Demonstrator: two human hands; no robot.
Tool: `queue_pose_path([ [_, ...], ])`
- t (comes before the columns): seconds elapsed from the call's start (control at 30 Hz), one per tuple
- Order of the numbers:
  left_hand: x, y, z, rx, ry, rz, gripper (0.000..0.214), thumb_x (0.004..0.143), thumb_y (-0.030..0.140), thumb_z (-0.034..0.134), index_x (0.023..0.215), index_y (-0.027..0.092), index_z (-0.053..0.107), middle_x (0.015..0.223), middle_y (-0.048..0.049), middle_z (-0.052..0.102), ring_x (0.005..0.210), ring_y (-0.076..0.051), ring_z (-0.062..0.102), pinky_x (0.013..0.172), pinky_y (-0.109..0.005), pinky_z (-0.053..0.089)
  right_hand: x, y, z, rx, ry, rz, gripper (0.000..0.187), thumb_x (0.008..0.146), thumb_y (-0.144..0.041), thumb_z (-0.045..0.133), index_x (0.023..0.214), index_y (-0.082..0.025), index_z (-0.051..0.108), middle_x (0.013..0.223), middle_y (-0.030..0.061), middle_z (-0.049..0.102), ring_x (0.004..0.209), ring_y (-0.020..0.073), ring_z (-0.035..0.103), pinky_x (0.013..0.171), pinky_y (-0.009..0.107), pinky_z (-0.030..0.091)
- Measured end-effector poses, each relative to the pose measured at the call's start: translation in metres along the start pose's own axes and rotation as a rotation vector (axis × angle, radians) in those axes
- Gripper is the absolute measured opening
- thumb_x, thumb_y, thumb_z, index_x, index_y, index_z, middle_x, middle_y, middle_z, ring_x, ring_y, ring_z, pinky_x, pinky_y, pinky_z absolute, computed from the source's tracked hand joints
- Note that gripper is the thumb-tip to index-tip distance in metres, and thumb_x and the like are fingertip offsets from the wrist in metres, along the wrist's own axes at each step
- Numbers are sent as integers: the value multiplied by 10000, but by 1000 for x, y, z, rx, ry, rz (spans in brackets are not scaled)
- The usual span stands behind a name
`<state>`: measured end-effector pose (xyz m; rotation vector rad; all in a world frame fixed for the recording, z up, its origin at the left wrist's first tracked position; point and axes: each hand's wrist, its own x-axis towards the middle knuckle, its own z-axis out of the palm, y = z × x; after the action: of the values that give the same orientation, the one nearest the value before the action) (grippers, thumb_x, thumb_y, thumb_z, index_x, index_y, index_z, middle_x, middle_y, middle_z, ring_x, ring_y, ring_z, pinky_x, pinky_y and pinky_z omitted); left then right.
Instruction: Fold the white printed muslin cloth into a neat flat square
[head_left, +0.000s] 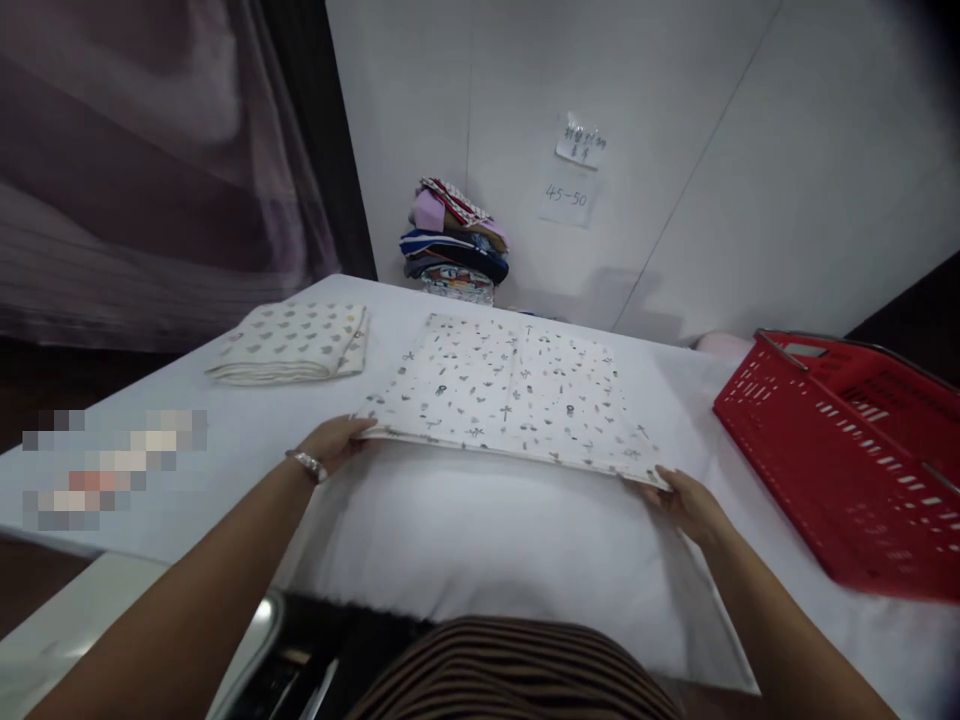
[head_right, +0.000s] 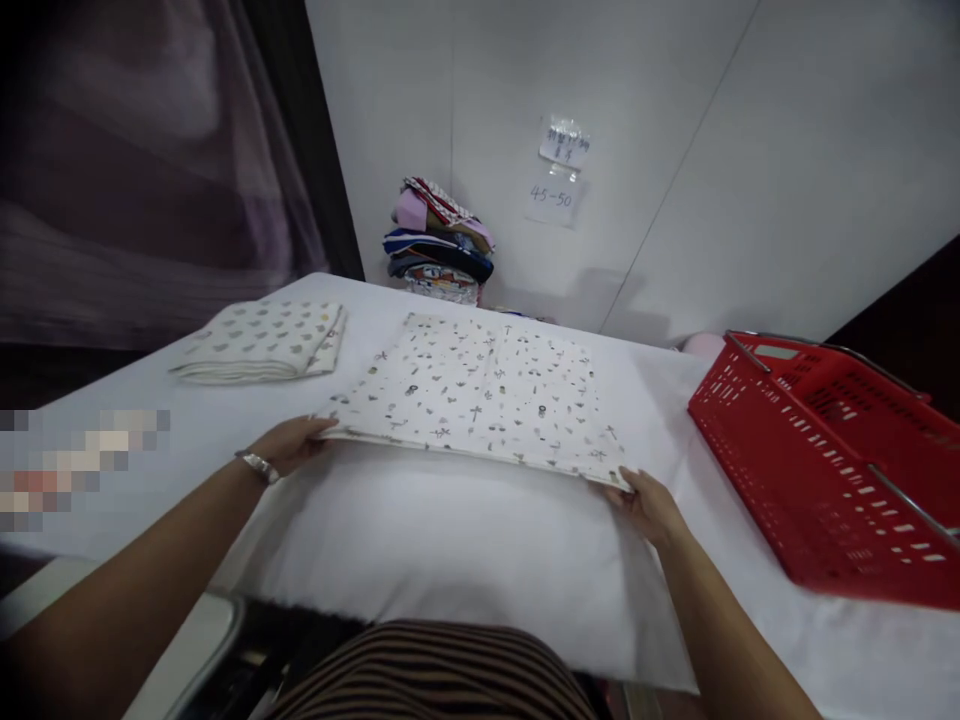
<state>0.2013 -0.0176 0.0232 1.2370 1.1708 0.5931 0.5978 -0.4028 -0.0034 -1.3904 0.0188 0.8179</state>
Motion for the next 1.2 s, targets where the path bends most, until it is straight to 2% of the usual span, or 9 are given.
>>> queue_pose_path([
  [0.1,-11,7,-9,31,-39,46,199,632,288,693,673,181,530,682,-10,603,628,-113,568,577,-206,498,-15,-3,-7,-8,-30,-58,270,683,-104,704,909,-145,563,826,19,693,617,124,649,508,170,563],
  [0.37,-20,-24,-20,728,154,52,204,585,326,659,530,187,519,490,-1,507,627,-192,547,563,-253,384,-26,26,-8,-352,29,34,292,663,-167,733,843,-169,504,680,34,645,529,140,625,450,215,546],
  [0.53,-18,-34,-13,913,321,88,254,664,368,591,826,174,612,788,-56,656,831,-242,600,708,-301,445,-29,23,-6,-631,130,-69,520,710,-308,688,1165,-161,484,725,36,639,523,147,599,473,259,518],
  [0.63,-25,-45,-9,889,455,235,484,698,383,589,1118,144,557,1128,-125,607,1024,-267,563,855,-359,444,-31,24,-8,-1117,247,-299,622,751,-384,620,1307,-181,428,828,65,649,683,209,626,600,330,517],
  [0.73,-40,-56,4,926,576,501,504,741,385,575,1174,130,533,1264,-163,518,1167,-299,473,957,-426,390,-36,29,-3,-1477,289,-742,498,796,-342,553,1256,-153,510,1110,155,602,1020,292,560,845,429,455],
  [0.83,-59,-64,37,951,375,830,327,802,351,535,1066,168,598,1158,-116,601,1130,-266,502,974,-427,376,-43,40,22,-1469,82,-1091,264,852,-285,480,1014,-160,647,1152,154,588,1072,277,528,919,433,415],
  [0.97,-78,-69,98,960,-108,1099,202,844,287,507,960,206,652,1046,-64,659,1017,-215,561,926,-397,401,-47,59,75,-1322,-441,-1204,222,895,-256,448,914,-215,666,958,65,660,912,192,588,825,338,467],
  [1.07,-77,-71,131,949,-190,1112,176,833,249,530,941,218,665,1021,-50,666,988,-211,563,884,-399,412,-43,69,107,-1326,-511,-1238,192,874,-230,488,916,-210,675,942,61,661,873,191,585,786,330,468],
  [1.2,-64,-72,144,951,-201,1044,146,826,264,547,858,235,687,949,-31,674,910,-203,565,826,-384,424,-34,73,123,-1355,-487,-1212,166,842,-221,545,920,-185,687,956,77,657,870,201,577,784,331,462],
])
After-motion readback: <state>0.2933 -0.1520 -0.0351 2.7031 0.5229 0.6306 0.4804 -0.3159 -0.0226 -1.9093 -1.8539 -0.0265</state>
